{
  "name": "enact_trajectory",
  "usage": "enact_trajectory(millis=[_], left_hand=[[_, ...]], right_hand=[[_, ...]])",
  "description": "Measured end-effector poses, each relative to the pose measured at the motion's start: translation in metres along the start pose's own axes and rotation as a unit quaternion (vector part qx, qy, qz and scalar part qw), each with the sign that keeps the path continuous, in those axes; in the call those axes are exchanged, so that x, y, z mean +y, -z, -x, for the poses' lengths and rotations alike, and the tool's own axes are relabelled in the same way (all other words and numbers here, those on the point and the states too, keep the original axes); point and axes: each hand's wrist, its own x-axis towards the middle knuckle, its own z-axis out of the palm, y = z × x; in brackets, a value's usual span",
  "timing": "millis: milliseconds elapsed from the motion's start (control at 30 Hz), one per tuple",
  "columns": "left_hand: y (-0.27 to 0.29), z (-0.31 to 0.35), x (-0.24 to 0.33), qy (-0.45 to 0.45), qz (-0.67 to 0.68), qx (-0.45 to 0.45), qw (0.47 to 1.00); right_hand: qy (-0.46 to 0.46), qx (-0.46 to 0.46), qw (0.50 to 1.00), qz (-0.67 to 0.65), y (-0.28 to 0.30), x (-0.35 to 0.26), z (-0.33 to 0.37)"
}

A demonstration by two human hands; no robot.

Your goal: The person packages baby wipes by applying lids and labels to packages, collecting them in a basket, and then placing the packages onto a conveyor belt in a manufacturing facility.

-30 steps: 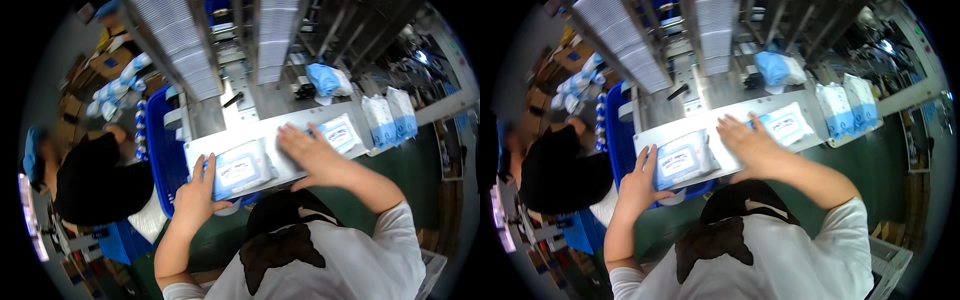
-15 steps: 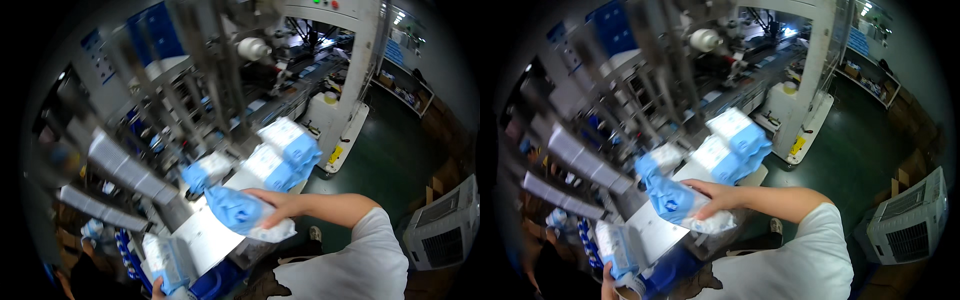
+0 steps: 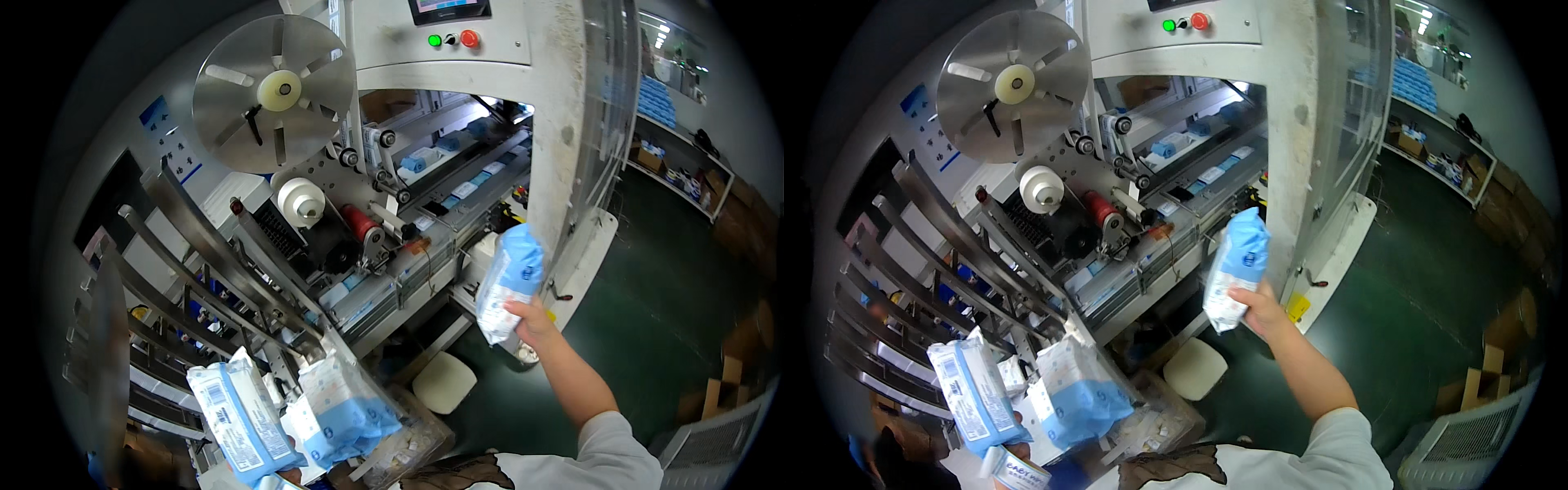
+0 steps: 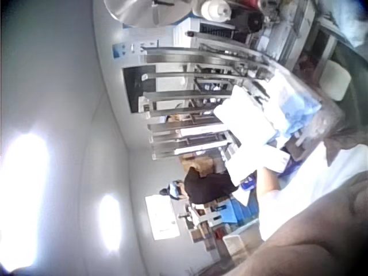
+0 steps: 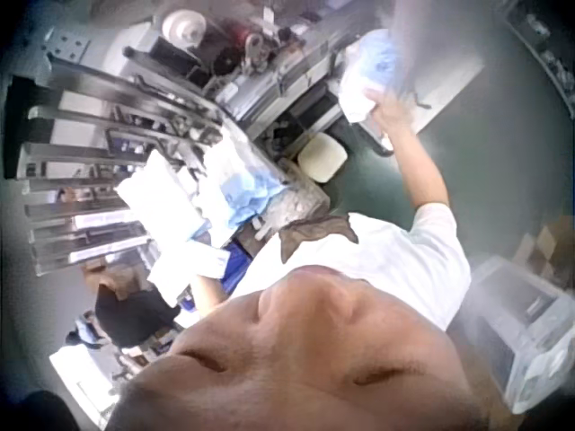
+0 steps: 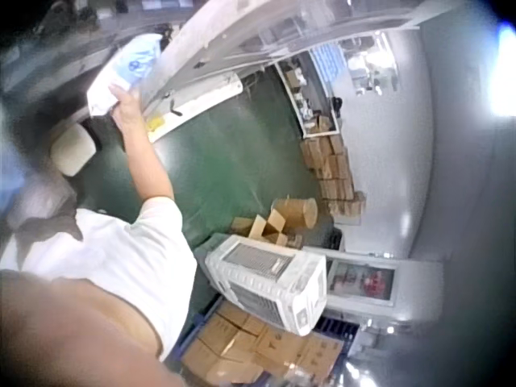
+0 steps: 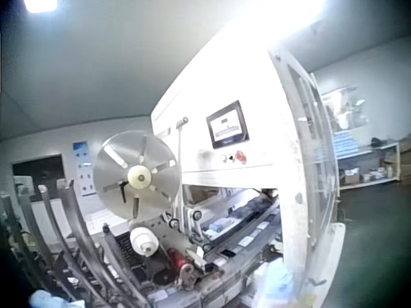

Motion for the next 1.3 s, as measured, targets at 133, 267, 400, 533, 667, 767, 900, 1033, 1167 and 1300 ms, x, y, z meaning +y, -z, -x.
enact_trajectory(millis=[133, 267, 400, 533, 667, 767, 900, 1033, 1167, 1300], left_hand=[[-0.028, -0.025, 0.027, -0.011, -0.004, 0.018, 1.000], [-0.051, -0.077, 0.051, -0.005, -0.013, 0.011, 1.000], [-0.061, -0.114, 0.078, 0.004, -0.014, 0.018, 1.000], [-0.080, -0.162, 0.113, 0.033, -0.027, 0.019, 0.999], [-0.103, -0.202, 0.141, 0.077, -0.033, 0.029, 0.996], [-0.116, -0.207, 0.162, 0.135, -0.033, 0.062, 0.988], [-0.135, -0.210, 0.184, 0.203, -0.034, 0.091, 0.974], [-0.153, -0.199, 0.197, 0.252, -0.031, 0.112, 0.961], [-0.169, -0.167, 0.206, 0.320, -0.024, 0.141, 0.937], [-0.170, -0.146, 0.191, 0.307, 0.009, 0.114, 0.945]], right_hand=[[0.110, 0.003, 0.983, 0.147, -0.015, 0.011, -0.112], [0.231, 0.052, 0.886, 0.399, 0.017, -0.006, -0.244], [0.326, 0.127, 0.688, 0.636, 0.016, -0.037, -0.375], [0.193, 0.104, 0.517, 0.828, 0.023, -0.052, -0.482], [0.140, 0.093, 0.366, 0.915, 0.069, -0.026, -0.597], [0.139, 0.082, 0.330, 0.930, 0.081, 0.022, -0.679], [0.137, 0.033, 0.277, 0.951, 0.095, 0.075, -0.751], [0.155, -0.065, 0.300, 0.939, 0.084, 0.139, -0.775], [0.133, -0.269, 0.441, 0.846, 0.035, 0.225, -0.751], [0.150, -0.237, 0.564, 0.777, 0.051, 0.249, -0.794]])
